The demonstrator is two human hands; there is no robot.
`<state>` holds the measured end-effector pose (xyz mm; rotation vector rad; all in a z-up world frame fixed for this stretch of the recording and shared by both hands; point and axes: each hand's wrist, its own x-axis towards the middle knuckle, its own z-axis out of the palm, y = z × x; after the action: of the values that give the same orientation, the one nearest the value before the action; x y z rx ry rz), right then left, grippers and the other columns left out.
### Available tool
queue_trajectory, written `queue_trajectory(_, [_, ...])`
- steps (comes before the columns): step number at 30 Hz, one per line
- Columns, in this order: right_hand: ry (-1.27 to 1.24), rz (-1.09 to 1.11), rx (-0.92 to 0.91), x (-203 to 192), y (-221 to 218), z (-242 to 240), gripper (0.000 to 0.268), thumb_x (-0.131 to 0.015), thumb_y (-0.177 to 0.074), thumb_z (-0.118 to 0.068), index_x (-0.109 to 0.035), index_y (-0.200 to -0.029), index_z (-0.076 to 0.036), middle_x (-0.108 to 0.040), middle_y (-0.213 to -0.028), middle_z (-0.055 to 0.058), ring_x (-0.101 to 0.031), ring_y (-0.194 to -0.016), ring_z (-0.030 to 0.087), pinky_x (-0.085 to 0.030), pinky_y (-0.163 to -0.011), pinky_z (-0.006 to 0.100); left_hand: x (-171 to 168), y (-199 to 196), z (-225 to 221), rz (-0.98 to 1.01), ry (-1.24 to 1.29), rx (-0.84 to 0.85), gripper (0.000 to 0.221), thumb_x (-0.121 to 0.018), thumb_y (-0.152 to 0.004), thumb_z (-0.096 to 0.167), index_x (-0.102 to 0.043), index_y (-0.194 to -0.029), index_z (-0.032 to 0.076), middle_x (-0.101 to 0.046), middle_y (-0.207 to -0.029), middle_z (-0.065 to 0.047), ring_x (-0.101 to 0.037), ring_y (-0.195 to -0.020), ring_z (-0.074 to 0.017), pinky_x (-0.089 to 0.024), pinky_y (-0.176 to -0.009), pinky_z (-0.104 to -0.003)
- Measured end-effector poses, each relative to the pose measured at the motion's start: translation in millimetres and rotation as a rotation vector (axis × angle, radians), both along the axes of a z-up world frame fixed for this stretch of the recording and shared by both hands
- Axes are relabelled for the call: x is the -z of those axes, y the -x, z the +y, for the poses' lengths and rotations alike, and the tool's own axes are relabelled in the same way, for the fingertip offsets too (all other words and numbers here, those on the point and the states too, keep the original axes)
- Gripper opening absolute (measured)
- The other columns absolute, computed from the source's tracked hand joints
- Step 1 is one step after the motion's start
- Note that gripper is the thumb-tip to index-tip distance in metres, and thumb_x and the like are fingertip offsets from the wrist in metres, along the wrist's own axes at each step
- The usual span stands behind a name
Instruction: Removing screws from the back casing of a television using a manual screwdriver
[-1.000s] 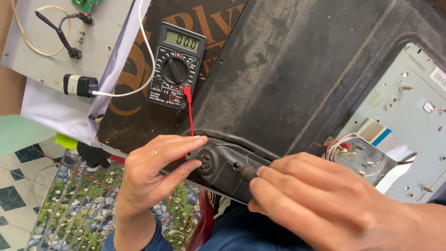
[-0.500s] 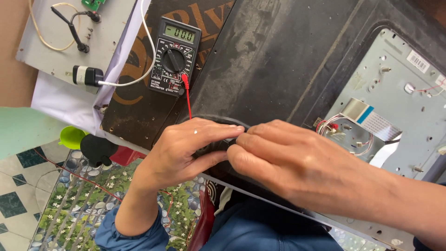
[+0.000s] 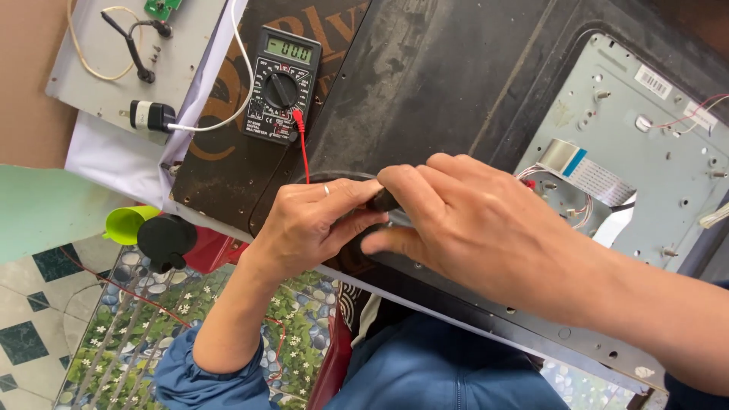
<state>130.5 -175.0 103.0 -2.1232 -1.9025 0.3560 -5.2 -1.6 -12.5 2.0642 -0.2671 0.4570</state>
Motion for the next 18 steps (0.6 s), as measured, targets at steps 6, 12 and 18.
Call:
queue_trajectory(6, [-0.105,0.016,0.08,17.7,9.5,8.3,0.024,-0.058,-0.111,-0.017,-0.044,-0.093,-0.008,-0.05,-0.075,0.006,-0.044,-0.067,0.023,-0.037,-0.065,0.038,8.1,3.9,-0.5,-0.006,-0.045,-0.07,0.019,-0.071,-0.101,0.012,-0.065,-0.115,0.0,-0.072,-0.094,-0.009,-0.062,-0.069,-0.0204,-0.049,-0.065,-0.031])
queue_trajectory(12, [-0.064,0.011,-0.027,12.4,3.2,7.6,0.02,-0.044,-0.102,0.008,-0.043,-0.094,-0.011,-0.043,-0.077,0.002,-0.042,-0.072,0.022,-0.034,-0.068,0.036,2.9,3.1,-6.5,0.001,0.048,-0.107,0.016,-0.077,-0.097,0.008,-0.065,-0.105,0.004,-0.072,-0.084,-0.003,-0.07,-0.071,-0.0126,-0.051,-0.065,-0.023])
queue_trajectory(18, [-0.002,-0.124,-0.142,8.8,-1.9,6.7,0.028,-0.052,-0.091,0.011,-0.053,-0.106,-0.013,-0.049,-0.088,0.003,-0.049,-0.079,0.022,-0.038,-0.073,0.036,5.4,1.6,-4.4,0.002,0.062,-0.097,0.023,-0.085,-0.092,0.013,-0.067,-0.104,0.006,-0.068,-0.083,-0.003,-0.06,-0.069,-0.0133,-0.051,-0.067,-0.026])
